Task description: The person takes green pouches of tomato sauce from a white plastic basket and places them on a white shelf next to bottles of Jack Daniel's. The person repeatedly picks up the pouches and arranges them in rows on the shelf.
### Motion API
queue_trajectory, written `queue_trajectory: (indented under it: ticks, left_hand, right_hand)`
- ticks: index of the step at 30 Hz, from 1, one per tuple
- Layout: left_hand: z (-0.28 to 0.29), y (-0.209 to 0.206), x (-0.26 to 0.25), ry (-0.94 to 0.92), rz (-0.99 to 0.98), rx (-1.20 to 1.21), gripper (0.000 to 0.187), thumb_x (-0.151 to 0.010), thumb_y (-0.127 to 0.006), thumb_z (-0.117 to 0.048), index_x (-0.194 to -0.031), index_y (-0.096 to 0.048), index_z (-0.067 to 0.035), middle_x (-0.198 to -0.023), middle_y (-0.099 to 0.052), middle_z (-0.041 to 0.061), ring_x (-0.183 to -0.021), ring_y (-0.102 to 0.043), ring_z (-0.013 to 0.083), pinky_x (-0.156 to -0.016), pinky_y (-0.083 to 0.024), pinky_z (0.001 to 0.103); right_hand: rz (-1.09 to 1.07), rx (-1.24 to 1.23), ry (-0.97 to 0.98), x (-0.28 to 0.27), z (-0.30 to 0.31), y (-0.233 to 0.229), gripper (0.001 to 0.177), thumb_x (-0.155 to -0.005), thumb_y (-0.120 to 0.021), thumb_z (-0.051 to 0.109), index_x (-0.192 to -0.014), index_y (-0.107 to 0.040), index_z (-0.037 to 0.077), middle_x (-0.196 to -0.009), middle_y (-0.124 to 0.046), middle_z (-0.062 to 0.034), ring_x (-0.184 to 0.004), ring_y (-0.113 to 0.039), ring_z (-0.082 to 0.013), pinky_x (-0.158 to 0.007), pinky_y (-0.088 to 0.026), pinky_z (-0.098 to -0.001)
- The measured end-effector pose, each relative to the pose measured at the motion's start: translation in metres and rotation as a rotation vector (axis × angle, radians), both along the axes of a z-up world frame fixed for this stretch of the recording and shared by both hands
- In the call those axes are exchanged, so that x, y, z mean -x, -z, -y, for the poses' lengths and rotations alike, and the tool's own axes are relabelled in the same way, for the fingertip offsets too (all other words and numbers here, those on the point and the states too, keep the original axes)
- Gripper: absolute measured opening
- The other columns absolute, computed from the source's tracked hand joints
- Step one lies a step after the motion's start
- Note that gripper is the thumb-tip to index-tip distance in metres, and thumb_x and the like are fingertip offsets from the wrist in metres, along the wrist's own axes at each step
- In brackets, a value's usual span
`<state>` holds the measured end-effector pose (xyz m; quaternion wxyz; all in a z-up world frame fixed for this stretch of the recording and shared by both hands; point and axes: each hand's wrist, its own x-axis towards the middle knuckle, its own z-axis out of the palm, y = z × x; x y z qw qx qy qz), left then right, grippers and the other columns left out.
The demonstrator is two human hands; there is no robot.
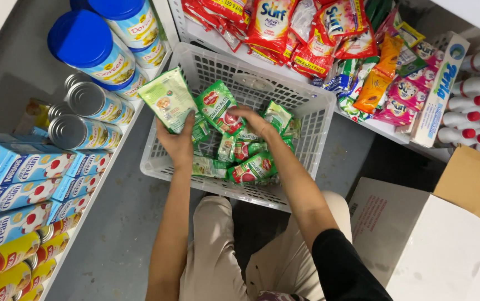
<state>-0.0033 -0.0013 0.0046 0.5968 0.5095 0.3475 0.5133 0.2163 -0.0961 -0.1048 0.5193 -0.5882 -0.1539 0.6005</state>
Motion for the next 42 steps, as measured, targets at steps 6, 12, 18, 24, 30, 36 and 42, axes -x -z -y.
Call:
queue_trajectory:
  ticks: [6, 12, 18, 24, 30, 36, 42]
  left_hand:
    - [0.0, 0.002, 0.0, -0.049, 0.058, -0.007, 0.052, -0.088, -0.082, 0.003, -0.133, -0.056, 0.002, -0.12, -0.07, 0.01, -0.106, -0.068, 0.0163, -0.095, -0.056, 0.031]
    - [0.001, 0.002, 0.001, -0.027, -0.003, -0.06, 0.05, -0.091, -0.082, 0.002, -0.134, -0.056, 0.004, -0.121, -0.071, 0.011, -0.109, -0.071, 0.0177, -0.095, -0.058, 0.033]
    - [0.006, -0.002, 0.003, -0.048, -0.127, -0.057, 0.06, -0.089, -0.083, -0.004, -0.14, -0.053, 0.003, -0.122, -0.072, 0.012, -0.108, -0.07, 0.015, -0.094, -0.058, 0.032]
    - [0.006, -0.008, 0.001, -0.128, -0.141, -0.145, 0.058, -0.089, -0.084, -0.004, -0.139, -0.055, 0.002, -0.121, -0.073, 0.01, -0.108, -0.07, 0.0154, -0.094, -0.057, 0.032]
    - [0.007, -0.012, 0.006, -0.153, -0.093, -0.087, 0.05, -0.091, -0.083, -0.002, -0.135, -0.058, 0.003, -0.119, -0.073, 0.011, -0.107, -0.069, 0.0157, -0.097, -0.055, 0.031]
    - [0.008, -0.023, 0.003, -0.113, 0.055, -0.031, 0.052, -0.092, -0.082, -0.001, -0.136, -0.054, 0.002, -0.122, -0.07, 0.009, -0.109, -0.067, 0.0151, -0.096, -0.054, 0.03]
    - [0.006, -0.012, 0.005, -0.122, -0.044, -0.096, 0.049, -0.092, -0.084, -0.001, -0.133, -0.057, 0.004, -0.118, -0.071, 0.01, -0.106, -0.067, 0.0155, -0.095, -0.055, 0.031]
  right_hand:
    - [0.159, -0.116, -0.137, -0.009, 0.01, -0.014, 0.07, -0.078, -0.084, 0.029, -0.139, -0.058, 0.005, -0.128, -0.07, -0.0098, -0.121, -0.063, -0.0233, -0.105, -0.048, -0.0387]
    - [1.069, 0.073, -0.174, 0.037, -0.021, 0.009, 0.064, -0.082, -0.078, 0.018, -0.137, -0.052, -0.001, -0.123, -0.067, -0.0224, -0.117, -0.063, -0.0357, -0.105, -0.051, -0.0433]
    - [1.197, -0.201, -0.667, 0.157, -0.042, 0.064, 0.041, -0.088, -0.065, 0.027, -0.12, -0.065, 0.001, -0.121, -0.068, -0.0241, -0.112, -0.062, -0.0427, -0.103, -0.049, -0.0516]
    - [0.742, 0.183, -0.698, 0.151, -0.064, 0.174, 0.087, -0.083, -0.07, 0.067, -0.112, -0.062, -0.015, -0.108, -0.066, -0.0313, -0.098, -0.066, -0.0417, -0.084, -0.052, -0.0494]
    - [0.428, 0.124, -0.354, 0.146, -0.054, 0.104, 0.083, -0.069, -0.08, 0.041, -0.129, -0.056, -0.011, -0.12, -0.069, -0.0243, -0.104, -0.067, -0.0291, -0.083, -0.054, -0.0423]
    - [-0.048, 0.131, 0.222, 0.1, -0.039, 0.037, 0.075, -0.081, -0.064, 0.022, -0.151, -0.046, 0.003, -0.13, -0.063, -0.0133, -0.108, -0.061, -0.0279, -0.084, -0.05, -0.0402]
    - [1.402, -0.357, 0.103, 0.131, -0.046, 0.014, 0.084, -0.058, -0.071, 0.011, -0.137, -0.049, -0.001, -0.134, -0.059, -0.0284, -0.122, -0.058, -0.0469, -0.105, -0.05, -0.048]
